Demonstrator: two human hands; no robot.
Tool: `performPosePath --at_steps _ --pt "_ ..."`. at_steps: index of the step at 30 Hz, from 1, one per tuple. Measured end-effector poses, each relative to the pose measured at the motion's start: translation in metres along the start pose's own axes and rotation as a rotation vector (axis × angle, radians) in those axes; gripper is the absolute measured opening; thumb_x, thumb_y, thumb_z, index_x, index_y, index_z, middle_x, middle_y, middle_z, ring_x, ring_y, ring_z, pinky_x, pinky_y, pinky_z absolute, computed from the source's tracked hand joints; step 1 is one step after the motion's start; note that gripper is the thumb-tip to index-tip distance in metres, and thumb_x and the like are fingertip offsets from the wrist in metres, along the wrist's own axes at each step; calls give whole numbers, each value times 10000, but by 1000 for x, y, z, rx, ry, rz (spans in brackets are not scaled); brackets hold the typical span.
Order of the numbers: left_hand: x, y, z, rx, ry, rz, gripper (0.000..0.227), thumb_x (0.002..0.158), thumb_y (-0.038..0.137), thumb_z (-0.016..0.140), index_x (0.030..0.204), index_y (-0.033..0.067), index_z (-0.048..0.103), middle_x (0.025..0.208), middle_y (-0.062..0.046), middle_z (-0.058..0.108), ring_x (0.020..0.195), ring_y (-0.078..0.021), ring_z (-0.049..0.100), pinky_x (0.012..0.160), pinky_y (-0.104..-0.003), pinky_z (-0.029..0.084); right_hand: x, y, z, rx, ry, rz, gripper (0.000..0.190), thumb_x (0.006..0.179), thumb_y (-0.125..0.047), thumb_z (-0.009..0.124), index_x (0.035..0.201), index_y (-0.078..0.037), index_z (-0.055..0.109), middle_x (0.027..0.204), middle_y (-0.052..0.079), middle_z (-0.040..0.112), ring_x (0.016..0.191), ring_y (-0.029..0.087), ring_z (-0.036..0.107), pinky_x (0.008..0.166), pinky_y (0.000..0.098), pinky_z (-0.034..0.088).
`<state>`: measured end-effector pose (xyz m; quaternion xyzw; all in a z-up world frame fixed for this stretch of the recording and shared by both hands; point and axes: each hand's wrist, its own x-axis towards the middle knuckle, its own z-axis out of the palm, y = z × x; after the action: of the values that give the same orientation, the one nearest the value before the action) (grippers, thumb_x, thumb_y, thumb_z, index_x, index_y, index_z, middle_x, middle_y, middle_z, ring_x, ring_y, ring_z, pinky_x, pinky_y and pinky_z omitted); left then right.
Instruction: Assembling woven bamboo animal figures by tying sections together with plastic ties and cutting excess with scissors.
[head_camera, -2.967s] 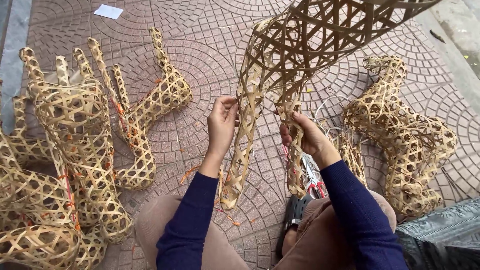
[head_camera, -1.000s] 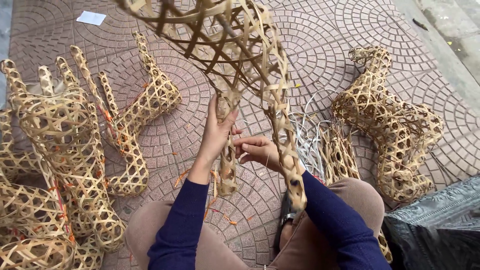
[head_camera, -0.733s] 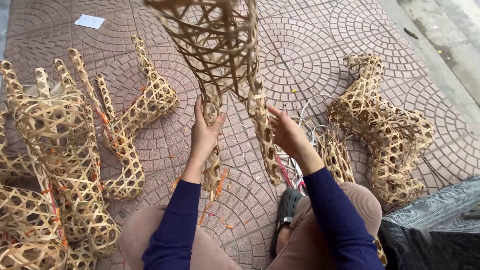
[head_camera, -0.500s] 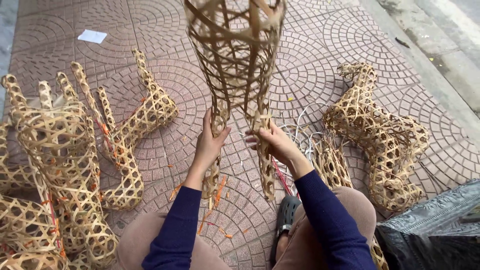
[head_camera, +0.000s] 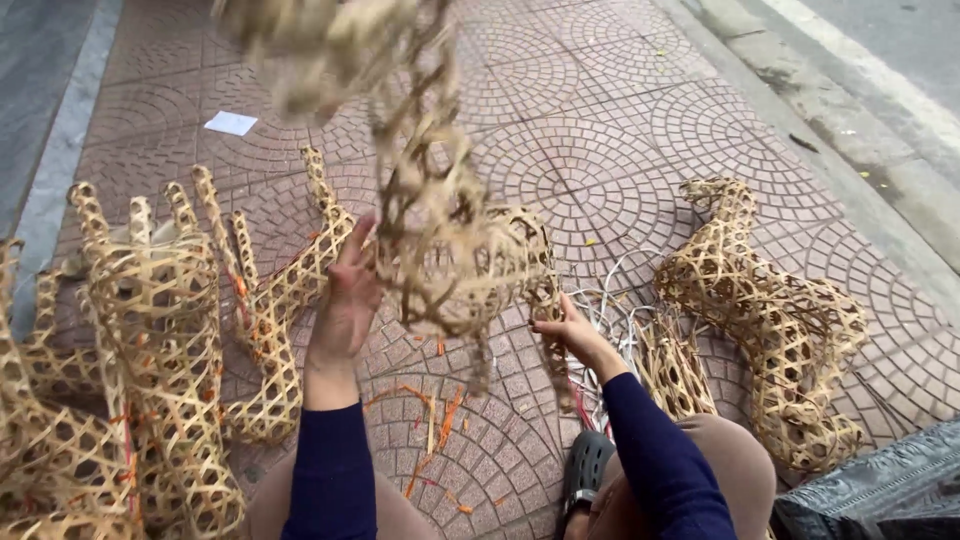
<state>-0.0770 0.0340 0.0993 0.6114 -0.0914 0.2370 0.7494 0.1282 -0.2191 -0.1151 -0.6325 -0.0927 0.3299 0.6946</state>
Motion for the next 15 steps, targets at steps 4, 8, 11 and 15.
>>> performPosePath --at_steps 4,8,11,15 --pt "-13 -17 -22 160 21 -98 1093 847 573 650 1557 7 42 1418 -344 376 1326 -461 394 1053 -565 350 -29 -22 15 -172 -11 155 1081 747 13 788 1581 -89 106 1218 346 562 843 281 609 732 391 452" --pt "-31 -30 -51 -524 -81 -364 886 761 444 781 1463 60 401 1387 -135 493 1260 -305 501 1066 -484 418 -15 -5 -2 -231 33 64 1054 749 65 773 1588 -118 160 1500 349 324 1246 520 491 1050 566 364" --pt "-43 -25 -47 -766 -226 -382 907 791 300 782 1542 102 312 1526 -137 415 1350 -320 462 1134 -547 400 -8 15 -14 -221 63 6 1039 755 49 787 1583 -111 181 1431 374 409 1208 529 512 1020 572 390" --pt "-55 -66 -62 -1633 45 -626 689 994 695 403 1485 212 437 1445 -99 525 1365 -319 442 1155 -592 317 18 39 -27 -292 76 -64 1021 796 -69 843 1570 -152 182 1209 300 576 959 394 634 653 314 543"
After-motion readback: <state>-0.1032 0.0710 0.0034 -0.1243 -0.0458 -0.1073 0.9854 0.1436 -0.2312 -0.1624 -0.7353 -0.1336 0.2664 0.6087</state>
